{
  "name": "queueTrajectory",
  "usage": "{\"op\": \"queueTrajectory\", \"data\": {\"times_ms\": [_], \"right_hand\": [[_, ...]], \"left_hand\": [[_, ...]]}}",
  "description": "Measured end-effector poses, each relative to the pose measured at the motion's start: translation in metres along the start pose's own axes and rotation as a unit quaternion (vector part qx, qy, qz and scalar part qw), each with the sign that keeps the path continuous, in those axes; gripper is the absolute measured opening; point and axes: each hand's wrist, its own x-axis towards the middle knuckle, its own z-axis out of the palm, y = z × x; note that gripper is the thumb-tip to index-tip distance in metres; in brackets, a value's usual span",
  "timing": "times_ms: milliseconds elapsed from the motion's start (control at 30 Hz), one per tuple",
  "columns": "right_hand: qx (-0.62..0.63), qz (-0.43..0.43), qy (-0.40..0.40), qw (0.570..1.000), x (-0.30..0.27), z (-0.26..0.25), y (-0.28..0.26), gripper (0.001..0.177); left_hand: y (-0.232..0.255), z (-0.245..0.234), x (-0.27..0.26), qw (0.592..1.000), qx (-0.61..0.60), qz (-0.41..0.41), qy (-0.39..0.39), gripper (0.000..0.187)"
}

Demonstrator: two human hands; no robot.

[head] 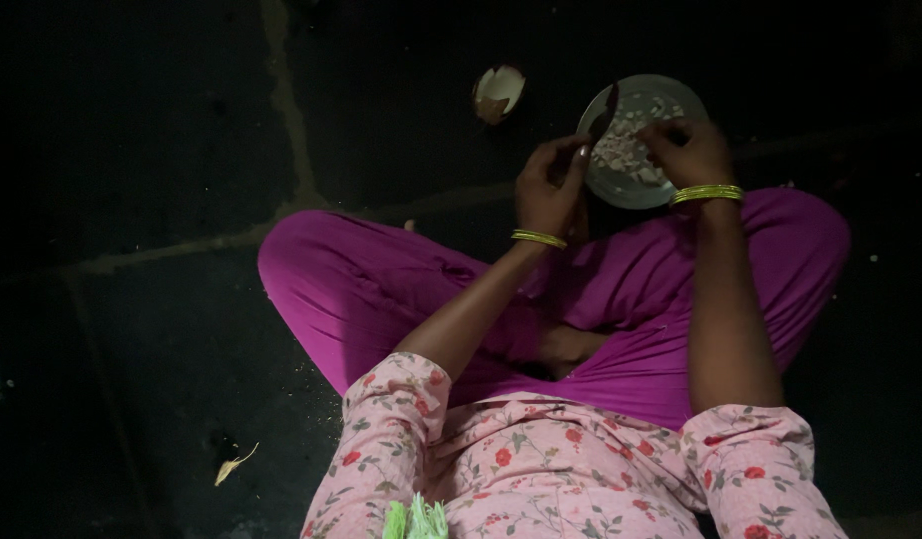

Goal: The person sits on the floor and uses a knife to scrape coconut meat from a broken coconut shell. The person holds the shell in one hand and uses the knife in the other to remove the white meat, placing the pieces onto a metal plate.

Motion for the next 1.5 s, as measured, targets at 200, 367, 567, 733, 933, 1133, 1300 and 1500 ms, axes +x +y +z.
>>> {"op": "queueTrajectory", "data": {"times_ms": [200,367,567,733,933,1133,1300,1500], "right_hand": [[0.166,-0.03,-0.037,0.985,-0.002,-0.001,-0.006,0.02],[0.217,-0.009,-0.044,0.975,-0.022,-0.005,-0.042,0.024],[0.244,-0.025,-0.091,0.965,-0.03,-0.001,-0.056,0.035],[0.249,-0.028,-0.102,0.963,-0.033,0.006,-0.05,0.037],[0.28,-0.03,-0.082,0.956,-0.031,0.015,-0.045,0.038],[0.287,-0.063,-0.072,0.953,-0.025,0.02,-0.039,0.035],[0.312,-0.117,-0.063,0.941,-0.028,0.027,-0.038,0.032],[0.245,-0.142,-0.008,0.959,-0.028,0.035,-0.038,0.041]], "left_hand": [[-0.002,-0.001,0.001,1.0,0.004,-0.01,0.003,0.021],[-0.008,-0.002,0.001,1.0,-0.006,0.0,-0.009,0.023],[-0.015,0.001,0.003,1.0,0.009,0.005,-0.013,0.024],[-0.014,0.006,0.001,0.998,-0.066,-0.003,-0.024,0.03],[-0.014,0.002,0.005,1.0,-0.006,-0.004,-0.017,0.027],[-0.015,0.002,0.007,0.999,-0.035,0.011,-0.017,0.025],[-0.003,-0.004,0.006,1.0,0.003,0.012,-0.019,0.025],[0.005,-0.005,0.006,0.999,0.053,-0.001,-0.009,0.025]]}}
